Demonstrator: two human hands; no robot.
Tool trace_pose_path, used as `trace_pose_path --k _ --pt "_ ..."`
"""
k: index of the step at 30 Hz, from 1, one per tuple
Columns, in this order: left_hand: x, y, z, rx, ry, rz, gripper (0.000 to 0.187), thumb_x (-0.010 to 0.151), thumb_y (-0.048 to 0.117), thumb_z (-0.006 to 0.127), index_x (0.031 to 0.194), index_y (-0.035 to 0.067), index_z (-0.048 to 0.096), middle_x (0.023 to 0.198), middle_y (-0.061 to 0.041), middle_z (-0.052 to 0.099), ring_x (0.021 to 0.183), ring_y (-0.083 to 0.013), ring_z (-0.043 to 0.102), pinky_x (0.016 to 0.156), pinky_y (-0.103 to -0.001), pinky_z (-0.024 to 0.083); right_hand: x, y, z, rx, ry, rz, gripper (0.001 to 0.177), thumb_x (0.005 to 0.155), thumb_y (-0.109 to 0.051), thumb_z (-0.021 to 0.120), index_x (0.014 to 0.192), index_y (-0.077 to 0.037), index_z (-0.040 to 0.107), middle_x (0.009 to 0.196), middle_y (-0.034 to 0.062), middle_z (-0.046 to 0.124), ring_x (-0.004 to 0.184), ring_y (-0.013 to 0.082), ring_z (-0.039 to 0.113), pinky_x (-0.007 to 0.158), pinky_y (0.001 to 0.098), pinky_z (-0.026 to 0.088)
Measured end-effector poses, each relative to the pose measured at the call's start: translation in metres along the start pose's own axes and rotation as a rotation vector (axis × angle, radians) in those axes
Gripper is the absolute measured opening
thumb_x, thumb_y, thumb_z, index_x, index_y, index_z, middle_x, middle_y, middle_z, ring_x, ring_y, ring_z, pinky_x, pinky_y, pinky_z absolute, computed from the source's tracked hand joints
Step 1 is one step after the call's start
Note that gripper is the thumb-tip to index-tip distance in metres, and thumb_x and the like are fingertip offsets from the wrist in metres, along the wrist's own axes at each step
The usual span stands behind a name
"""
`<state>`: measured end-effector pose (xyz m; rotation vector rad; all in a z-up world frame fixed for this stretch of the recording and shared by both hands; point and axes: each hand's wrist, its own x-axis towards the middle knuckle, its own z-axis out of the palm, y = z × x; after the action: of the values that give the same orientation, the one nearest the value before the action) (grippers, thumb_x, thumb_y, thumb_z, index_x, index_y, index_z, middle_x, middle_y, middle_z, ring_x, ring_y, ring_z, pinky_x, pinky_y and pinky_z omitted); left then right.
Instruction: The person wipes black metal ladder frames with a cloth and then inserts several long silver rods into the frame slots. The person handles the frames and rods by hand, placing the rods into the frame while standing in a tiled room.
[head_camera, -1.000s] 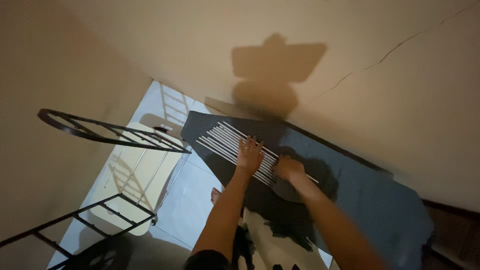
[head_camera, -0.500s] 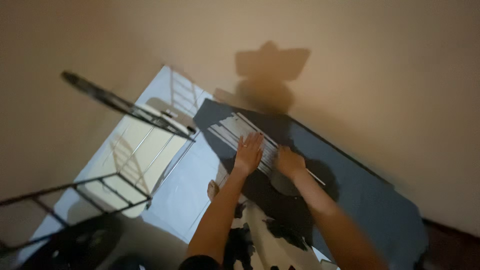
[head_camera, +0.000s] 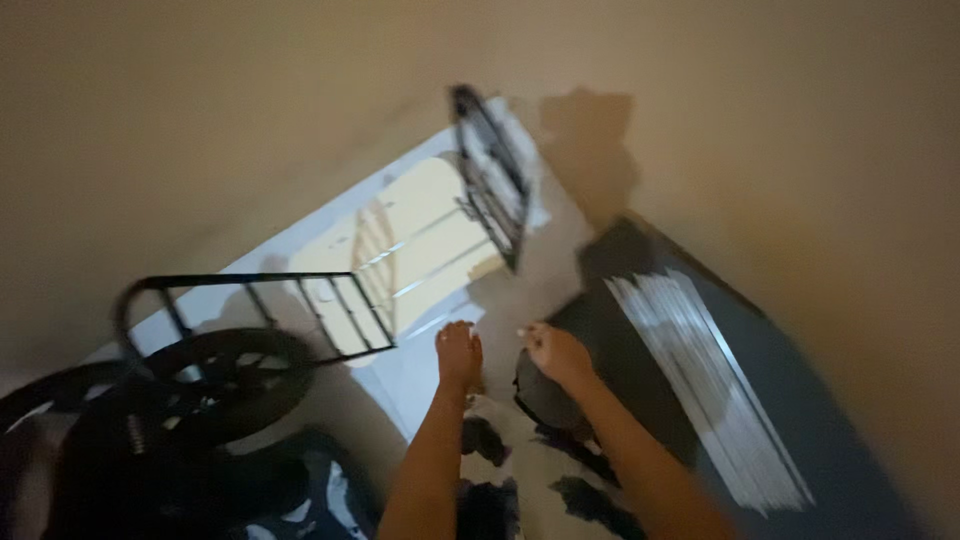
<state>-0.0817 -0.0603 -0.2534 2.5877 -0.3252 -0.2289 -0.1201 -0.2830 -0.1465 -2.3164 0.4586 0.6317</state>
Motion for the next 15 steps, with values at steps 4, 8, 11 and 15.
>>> trace_pose_path --k 4,8,11,15 --pt "0.028 -0.062 -0.015 0.202 -0.456 -0.115 0.036 0.097 0.030 0.058 0.127 0.012 0.063 0.132 -0.012 0.063 0.130 -0.0329 0.054 0.115 -0.053 0.036 0.090 0.019 0.062 0.082 0.059 0.189 0.071 0.096 -0.046 0.063 0.141 0.007 0.047 0.139 0.0316 0.053 0.119 0.0496 0.054 0.099 0.0529 0.043" --pt "0.055 -0.110 -0.007 0.284 -0.421 -0.089 0.042 0.093 0.034 0.062 0.128 0.010 0.062 0.137 -0.016 0.058 0.137 -0.0369 0.045 0.117 -0.060 0.025 0.168 0.044 0.090 0.073 0.084 0.299 0.071 0.097 -0.049 0.065 0.129 0.013 0.052 0.127 0.0344 0.055 0.112 0.0505 0.055 0.096 0.0549 0.046" --pt "0.072 -0.134 0.011 0.280 -0.522 -0.143 0.052 0.096 0.041 0.060 0.133 0.006 0.059 0.141 -0.019 0.054 0.140 -0.0376 0.041 0.118 -0.060 0.021 0.219 0.059 0.091 -0.004 0.049 0.322 0.066 0.101 -0.052 0.060 0.117 0.011 0.067 0.110 0.0300 0.065 0.098 0.0430 0.063 0.089 0.0519 0.050" --pt "0.094 -0.156 0.048 0.303 -0.632 -0.154 0.070 0.090 0.054 0.061 0.138 0.003 0.053 0.146 -0.019 0.048 0.143 -0.0367 0.034 0.120 -0.057 0.014 0.271 0.053 0.087 -0.335 0.138 0.026 0.054 0.111 -0.041 0.040 0.123 0.005 0.065 0.071 0.0269 0.068 0.062 0.0413 0.064 0.063 0.0535 0.051"
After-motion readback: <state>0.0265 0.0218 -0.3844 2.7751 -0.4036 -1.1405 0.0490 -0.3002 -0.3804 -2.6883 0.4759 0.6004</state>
